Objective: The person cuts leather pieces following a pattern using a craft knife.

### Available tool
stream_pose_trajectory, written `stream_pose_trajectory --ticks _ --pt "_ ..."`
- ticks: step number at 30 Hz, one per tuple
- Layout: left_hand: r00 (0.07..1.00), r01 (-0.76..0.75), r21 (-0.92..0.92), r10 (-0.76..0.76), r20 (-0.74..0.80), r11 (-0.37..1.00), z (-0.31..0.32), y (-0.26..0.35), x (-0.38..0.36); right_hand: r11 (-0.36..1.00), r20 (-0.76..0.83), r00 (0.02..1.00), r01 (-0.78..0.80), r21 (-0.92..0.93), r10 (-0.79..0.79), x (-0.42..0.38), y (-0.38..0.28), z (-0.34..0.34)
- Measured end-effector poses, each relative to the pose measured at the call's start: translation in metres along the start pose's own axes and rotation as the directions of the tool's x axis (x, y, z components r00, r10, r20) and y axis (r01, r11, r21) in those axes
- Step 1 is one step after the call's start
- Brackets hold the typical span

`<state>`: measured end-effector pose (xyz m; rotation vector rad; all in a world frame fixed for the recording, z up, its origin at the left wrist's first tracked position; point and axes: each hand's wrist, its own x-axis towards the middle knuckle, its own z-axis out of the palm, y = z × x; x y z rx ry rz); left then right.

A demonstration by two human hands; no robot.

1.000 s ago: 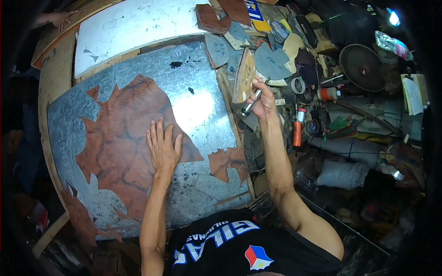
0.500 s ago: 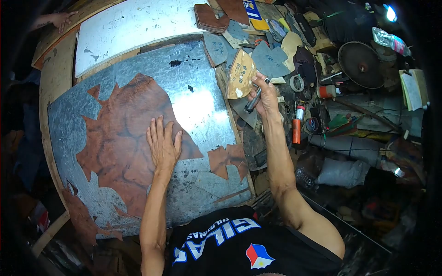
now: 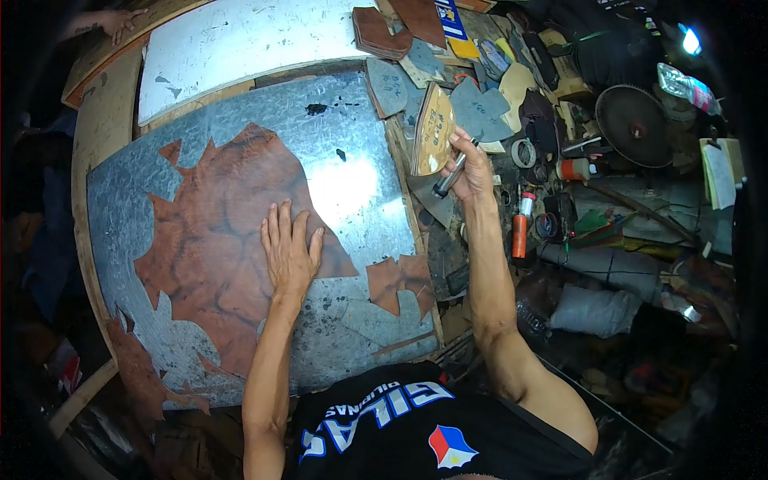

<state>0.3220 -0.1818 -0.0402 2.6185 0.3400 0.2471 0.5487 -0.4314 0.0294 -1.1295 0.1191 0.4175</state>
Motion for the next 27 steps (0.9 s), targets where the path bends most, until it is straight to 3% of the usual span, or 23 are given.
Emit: stream_pose_trajectory --ticks 9,12,13,15,16,17,19,21,23,25,27 --pt "1.0 0.002 -0.004 -0.002 0.012 1.0 -0.001 0.0 0.0 0.998 0.011 1.0 0.009 -0.058 -0.009 -0.011 0.008 0.003" --pt "1.0 -0.009 -0.001 0.009 0.003 1.0 -0.001 0.0 0.0 0.89 -0.074 0.984 -0.176 -0.42 0.16 -0.023 0.017 0.01" --pt "1.0 -0.01 -0.001 0.01 0.007 1.0 -0.001 0.0 -0.001 0.89 -0.078 0.984 -0.179 -0.418 0.161 -0.026 0.022 0.013" --pt "1.0 -0.007 0.001 0.007 0.003 1.0 0.0 0.0 0.0 0.712 -0.097 0.951 -0.285 -0.642 0.293 -0.026 0.03 0.014" --pt "1.0 -0.005 0.003 0.005 0.005 1.0 0.0 0.0 0.0 0.62 -0.092 0.951 -0.265 -0.739 0.297 -0.024 0.035 0.008" --pt "1.0 -0.003 0.003 0.003 0.009 1.0 -0.001 0.001 0.0 0.62 -0.091 0.949 -0.267 -0.738 0.301 -0.024 0.038 0.01" --pt "1.0 0.005 0.003 -0.005 0.012 1.0 -0.001 0.001 0.0 0.239 0.015 0.996 -0.007 -0.971 0.09 -0.024 0.042 0.016" --pt "1.0 -0.002 -0.001 0.002 0.003 1.0 -0.001 0.0 0.0 0.184 -0.024 0.992 -0.047 -0.982 0.121 -0.016 0.036 0.022" --pt "1.0 -0.001 -0.003 0.001 0.005 1.0 0.0 -0.001 -0.001 0.055 0.043 0.991 0.05 -0.997 -0.128 0.007 0.037 0.017" --pt "1.0 -0.003 -0.002 0.003 0.005 1.0 0.001 0.0 -0.001 0.148 0.032 0.968 0.071 -0.986 -0.249 0.053 0.035 0.013" --pt "1.0 -0.002 0.002 0.002 0.008 1.0 0.0 0.0 0.0 0.053 0.021 0.946 0.04 -0.998 -0.324 0.095 0.031 0.022"
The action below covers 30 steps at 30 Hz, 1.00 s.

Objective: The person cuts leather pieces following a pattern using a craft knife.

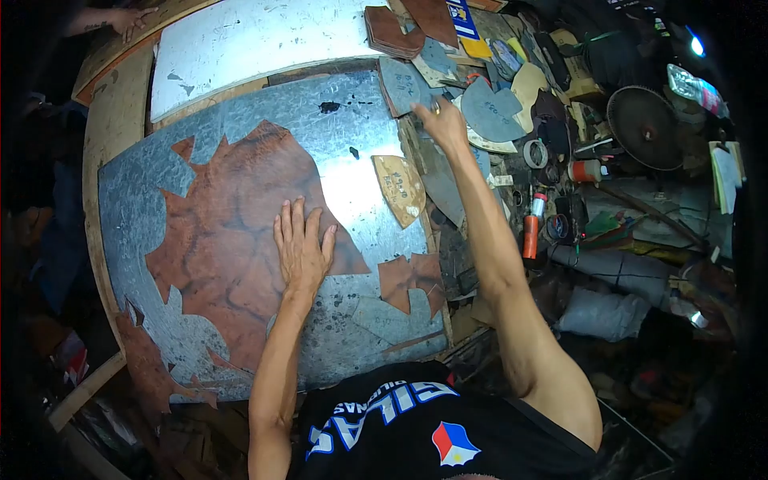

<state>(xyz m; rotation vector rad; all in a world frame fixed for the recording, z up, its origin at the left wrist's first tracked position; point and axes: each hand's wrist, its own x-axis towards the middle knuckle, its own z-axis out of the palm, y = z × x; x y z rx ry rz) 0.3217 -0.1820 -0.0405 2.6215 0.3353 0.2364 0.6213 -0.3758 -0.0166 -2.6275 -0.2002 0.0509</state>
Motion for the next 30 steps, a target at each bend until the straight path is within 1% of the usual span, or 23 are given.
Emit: stream_pose_trajectory --ticks 2,3,5,6,8,10,12,14,16,17,18,20,21,22,23,24,26,27,28,29,30 --pt "1.0 0.004 0.004 -0.004 0.005 1.0 -0.001 0.0 0.001 0.989 0.071 0.997 -0.03 -0.142 0.04 0.023 -0.027 0.002" --pt "1.0 0.008 0.003 -0.008 0.013 1.0 -0.002 0.001 0.001 0.99 0.073 0.997 -0.025 -0.138 0.035 0.029 -0.042 0.005" --pt "1.0 0.008 0.001 -0.008 0.012 1.0 -0.002 0.001 0.0 0.918 0.25 0.965 0.026 -0.396 0.08 0.037 -0.063 0.009" --pt "1.0 0.007 -0.004 -0.007 0.013 1.0 -0.002 0.001 0.001 0.919 0.25 0.965 0.029 -0.394 0.077 0.042 -0.064 0.012" --pt "1.0 0.008 -0.007 -0.008 0.01 1.0 -0.002 0.0 0.001 0.938 0.341 0.93 -0.012 -0.348 0.138 0.051 -0.063 0.017" --pt "1.0 0.023 -0.012 -0.023 0.006 1.0 -0.003 0.0 0.001 0.943 0.357 0.926 0.004 -0.333 0.123 0.057 -0.059 0.019" --pt "1.0 0.009 -0.027 -0.009 0.009 1.0 -0.003 0.0 0.002 0.937 0.343 0.927 -0.023 -0.349 0.151 0.059 -0.057 0.018" --pt "1.0 0.0 -0.022 -0.001 -0.006 1.0 -0.002 -0.001 0.001 0.941 0.346 0.93 -0.001 -0.339 0.126 0.061 -0.048 0.018" --pt "1.0 -0.013 -0.015 0.012 -0.023 1.0 -0.002 -0.002 0.001 0.983 0.316 0.948 0.011 -0.185 0.049 0.065 -0.037 0.017" --pt "1.0 -0.013 -0.014 0.012 -0.026 1.0 -0.001 -0.002 0.001 0.992 0.307 0.944 -0.126 -0.016 0.124 0.066 -0.037 0.012" --pt "1.0 -0.013 -0.013 0.013 -0.028 1.0 -0.001 -0.002 0.001 0.992 0.306 0.945 -0.122 -0.013 0.12 0.073 -0.029 0.011" --pt "0.999 -0.015 -0.012 0.015 -0.031 1.0 -0.001 -0.001 0.001 0.975 0.36 0.914 -0.217 0.04 0.189 0.08 -0.016 0.006" --pt "0.999 -0.016 -0.012 0.016 -0.032 1.0 -0.001 -0.001 0.001 0.975 0.361 0.914 -0.218 0.048 0.186 0.082 -0.013 0.002" --pt "0.999 -0.017 -0.002 0.016 -0.032 1.0 -0.001 -0.002 0.0 0.951 0.394 0.89 -0.289 0.105 0.227 0.084 -0.01 -0.002" --pt "0.999 -0.024 -0.012 0.023 -0.037 1.0 -0.001 -0.002 -0.001 0.919 0.43 0.863 -0.36 0.16 0.263 0.084 -0.014 -0.005" --pt "0.998 -0.032 -0.023 0.031 -0.045 0.999 -0.003 -0.002 0.001 0.918 0.433 0.864 -0.357 0.17 0.256 0.079 -0.023 -0.01" --pt "0.998 -0.037 -0.041 0.035 -0.06 0.998 -0.006 -0.004 0.005 0.946 0.393 0.919 -0.167 0.279 0.046 0.061 -0.038 -0.024" --pt "0.997 -0.007 -0.195 -0.008 -0.076 0.981 -0.002 -0.009 0.012 0.956 0.28 0.954 0.019 0.294 -0.105 0.041 -0.054 -0.027" --pt "0.995 0.02 -0.345 -0.052 -0.083 0.939 0.0 -0.013 0.021 0.953 0.278 0.955 0.014 0.302 -0.103 0.028 -0.063 -0.027" --pt "0.988 -0.026 -0.342 -0.027 -0.15 0.939 -0.006 -0.011 0.039 0.939 0.209 0.918 0.313 0.141 -0.338 0.016 -0.069 -0.027" --pt "0.976 -0.071 -0.336 -0.004 -0.216 0.939 -0.016 -0.005 0.065 0.818 0.183 0.809 0.574 -0.041 -0.559 0.006 -0.076 -0.027"
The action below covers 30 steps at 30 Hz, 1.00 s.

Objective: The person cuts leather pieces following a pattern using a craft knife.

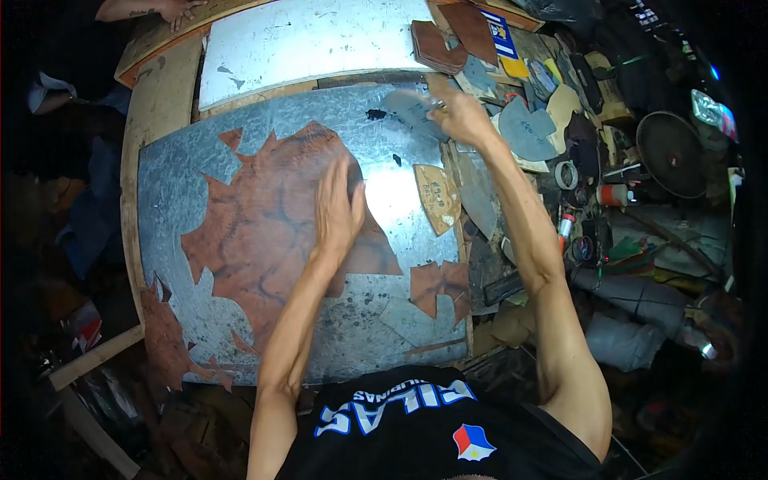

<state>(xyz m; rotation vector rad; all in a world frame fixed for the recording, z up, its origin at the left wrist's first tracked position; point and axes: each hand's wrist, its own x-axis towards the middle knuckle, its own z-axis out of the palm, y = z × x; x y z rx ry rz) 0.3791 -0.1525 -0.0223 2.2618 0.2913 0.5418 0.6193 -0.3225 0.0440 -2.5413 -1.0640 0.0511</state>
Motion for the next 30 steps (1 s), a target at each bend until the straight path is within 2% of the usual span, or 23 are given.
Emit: stream_pose_trajectory --ticks 1,2,4,6,8,10,11,12,13,14,16,17,18,20,21,24,26,28,30 --pt "0.998 -0.057 0.013 0.057 -0.03 0.998 0.0 0.005 0.027 0.999 0.102 0.994 0.036 -0.021 -0.034 -0.002 -0.012 -0.002" --pt "0.991 -0.114 0.027 0.116 -0.061 0.993 0.004 0.007 0.051 0.999 0.099 0.994 0.037 -0.013 -0.036 -0.005 -0.024 -0.003" --pt "0.975 -0.219 0.033 0.22 -0.01 0.975 0.024 -0.002 0.083 0.989 0.178 0.983 0.072 -0.13 -0.048 -0.009 -0.04 -0.005" --pt "0.975 -0.223 0.014 0.223 0.025 0.975 0.052 -0.012 0.095 0.986 0.192 0.981 0.072 -0.151 -0.043 -0.014 -0.036 0.007" --pt "0.971 -0.232 -0.017 0.233 0.059 0.972 0.068 -0.018 0.101 0.996 0.134 0.991 0.001 -0.091 0.011 -0.021 -0.029 0.013" --pt "0.979 -0.115 -0.189 0.144 0.146 0.975 0.079 -0.019 0.103 0.997 0.128 0.99 -0.061 -0.039 0.066 -0.03 -0.015 0.018" --pt "0.984 -0.148 -0.235 0.167 0.065 0.961 0.084 -0.019 0.103 0.99 0.002 0.994 -0.105 0.099 0.106 -0.036 -0.01 0.023" --pt "0.982 -0.151 -0.246 0.175 0.077 0.957 0.088 -0.019 0.102 0.963 -0.119 0.98 -0.129 0.239 0.16 -0.042 -0.004 0.025" --pt "0.987 -0.084 -0.258 0.117 0.113 0.962 0.09 -0.019 0.099 0.892 -0.02 0.951 -0.282 0.354 0.308 -0.05 0.003 0.026" --pt "0.987 -0.019 -0.265 0.06 0.147 0.964 0.091 -0.018 0.098 0.889 -0.027 0.946 -0.292 0.352 0.322 -0.054 0.005 0.027" --pt "0.986 -0.012 -0.265 0.056 0.158 0.964 0.093 -0.015 0.096 0.653 0.079 0.843 -0.467 0.596 0.531 -0.061 0.012 0.038" --pt "0.99 -0.016 -0.268 0.052 0.13 0.963 0.095 -0.016 0.096 0.695 -0.014 0.857 -0.408 0.592 0.514 -0.064 0.019 0.05" --pt "0.994 -0.019 -0.271 0.048 0.101 0.962 0.096 -0.014 0.097 0.691 -0.02 0.852 -0.411 0.594 0.524 -0.065 0.025 0.062" --pt "0.991 0.016 -0.274 0.021 0.129 0.962 0.098 -0.011 0.098 0.694 -0.108 0.893 -0.259 0.672 0.437 -0.063 0.031 0.079" --pt "0.995 0.026 -0.261 0.001 0.103 0.965 0.1 -0.011 0.099 0.646 0.149 0.873 -0.449 0.617 0.464 -0.063 0.014 0.059" --pt "0.998 0.039 -0.247 -0.024 0.065 0.968 0.103 -0.01 0.099 0.613 0.169 0.831 -0.513 0.601 0.53 -0.056 0.013 0.055" --pt "0.998 0.042 -0.247 -0.032 0.046 0.968 0.104 -0.011 0.101 0.64 0.16 0.834 -0.515 0.57 0.529 -0.056 0.014 0.053" --pt "0.999 0.033 -0.247 -0.03 0.019 0.968 0.106 -0.012 0.102 0.735 0.1 0.891 -0.425 0.528 0.444 -0.057 0.016 0.055" --pt "0.998 0.057 -0.259 -0.048 0.041 0.964 0.101 -0.007 0.103 0.752 0.095 0.895 -0.421 0.507 0.436 -0.057 0.007 0.042"
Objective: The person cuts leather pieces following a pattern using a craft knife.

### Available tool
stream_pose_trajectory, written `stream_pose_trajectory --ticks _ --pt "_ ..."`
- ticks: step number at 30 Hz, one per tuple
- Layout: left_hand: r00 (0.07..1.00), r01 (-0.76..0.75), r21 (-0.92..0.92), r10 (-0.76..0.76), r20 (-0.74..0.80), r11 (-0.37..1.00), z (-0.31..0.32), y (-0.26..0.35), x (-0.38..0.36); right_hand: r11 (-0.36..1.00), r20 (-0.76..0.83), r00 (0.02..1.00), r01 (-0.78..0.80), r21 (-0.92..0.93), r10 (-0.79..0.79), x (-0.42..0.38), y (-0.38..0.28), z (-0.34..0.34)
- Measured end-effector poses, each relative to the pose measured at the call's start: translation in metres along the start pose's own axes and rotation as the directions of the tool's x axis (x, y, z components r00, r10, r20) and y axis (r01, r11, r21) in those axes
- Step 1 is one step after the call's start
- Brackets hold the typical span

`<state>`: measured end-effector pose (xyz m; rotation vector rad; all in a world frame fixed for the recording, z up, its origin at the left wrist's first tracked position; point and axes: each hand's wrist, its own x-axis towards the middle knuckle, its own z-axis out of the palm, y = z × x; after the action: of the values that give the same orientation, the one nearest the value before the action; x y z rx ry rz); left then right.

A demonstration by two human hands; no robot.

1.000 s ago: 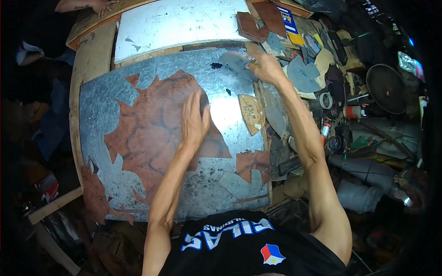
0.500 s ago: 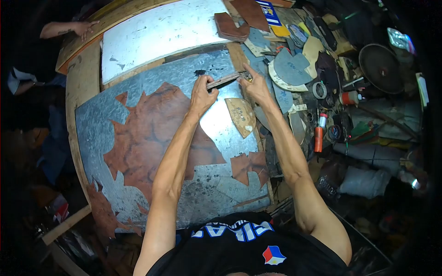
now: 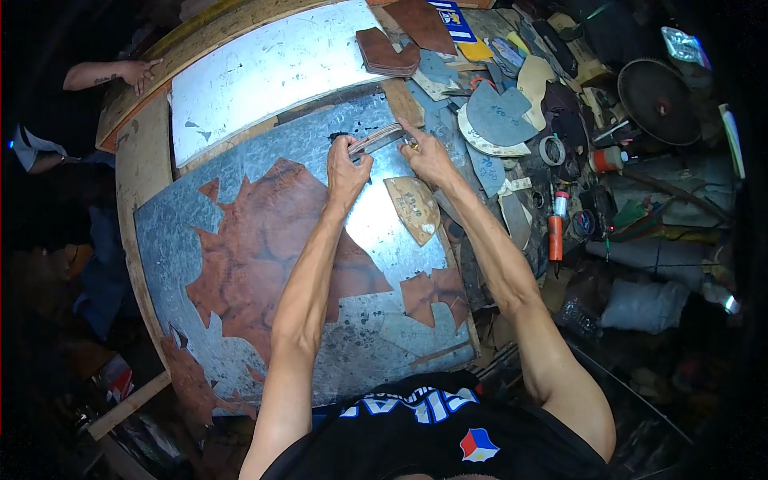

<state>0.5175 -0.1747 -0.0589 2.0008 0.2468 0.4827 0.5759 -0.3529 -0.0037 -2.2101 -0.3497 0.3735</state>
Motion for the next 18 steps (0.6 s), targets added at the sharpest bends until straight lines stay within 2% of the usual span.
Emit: stream_pose_trajectory --ticks 2,4,8,10,11,13,14,15,16,17,18 --pt "1.0 0.022 -0.011 -0.022 0.017 1.0 0.0 0.001 0.001 1.0 0.0 1.0 0.011 -0.023 -0.011 -0.001 -0.003 -0.001" --pt "0.998 -0.046 0.041 0.047 -0.03 0.998 0.0 -0.002 -0.002 0.992 0.004 0.999 0.036 -0.117 -0.036 -0.003 0.0 0.005" --pt "0.998 -0.039 0.107 0.035 0.043 0.993 -0.009 0.0 0.0 0.997 0.014 1.0 -0.018 -0.071 0.019 -0.001 0.003 0.003" --pt "0.981 0.098 -0.016 -0.094 0.172 0.995 -0.018 0.008 0.002 0.995 -0.05 0.995 0.083 -0.058 -0.086 0.002 0.008 0.001" --pt "0.981 0.095 -0.014 -0.091 0.172 0.995 -0.027 0.015 0.002 0.995 -0.051 0.995 0.085 -0.056 -0.088 0.005 0.011 -0.004" --pt "0.917 0.159 -0.087 -0.115 0.382 0.983 -0.051 0.035 0.003 0.993 0.038 0.994 0.103 0.065 -0.105 0.008 0.021 -0.016" --pt "0.915 0.167 -0.085 -0.122 0.384 0.982 -0.062 0.041 0.004 0.993 0.043 0.994 0.097 0.067 -0.1 -0.001 0.007 -0.027" --pt "0.856 0.244 -0.125 -0.153 0.494 0.962 -0.073 0.045 0.005 0.993 0.219 0.976 -0.036 0.112 0.01 -0.014 -0.024 -0.047" --pt "0.784 0.327 -0.155 -0.176 0.595 0.932 -0.082 0.048 0.003 0.976 0.395 0.912 -0.174 0.131 0.11 -0.024 -0.04 -0.057" --pt "0.752 0.334 -0.212 -0.124 0.648 0.918 -0.09 0.05 0.002 0.968 0.421 0.907 -0.118 0.222 0.014 -0.028 -0.037 -0.052" --pt "0.755 0.343 -0.21 -0.136 0.641 0.916 -0.095 0.053 0.001 0.968 0.434 0.901 -0.119 0.221 0.012 -0.032 -0.036 -0.051"
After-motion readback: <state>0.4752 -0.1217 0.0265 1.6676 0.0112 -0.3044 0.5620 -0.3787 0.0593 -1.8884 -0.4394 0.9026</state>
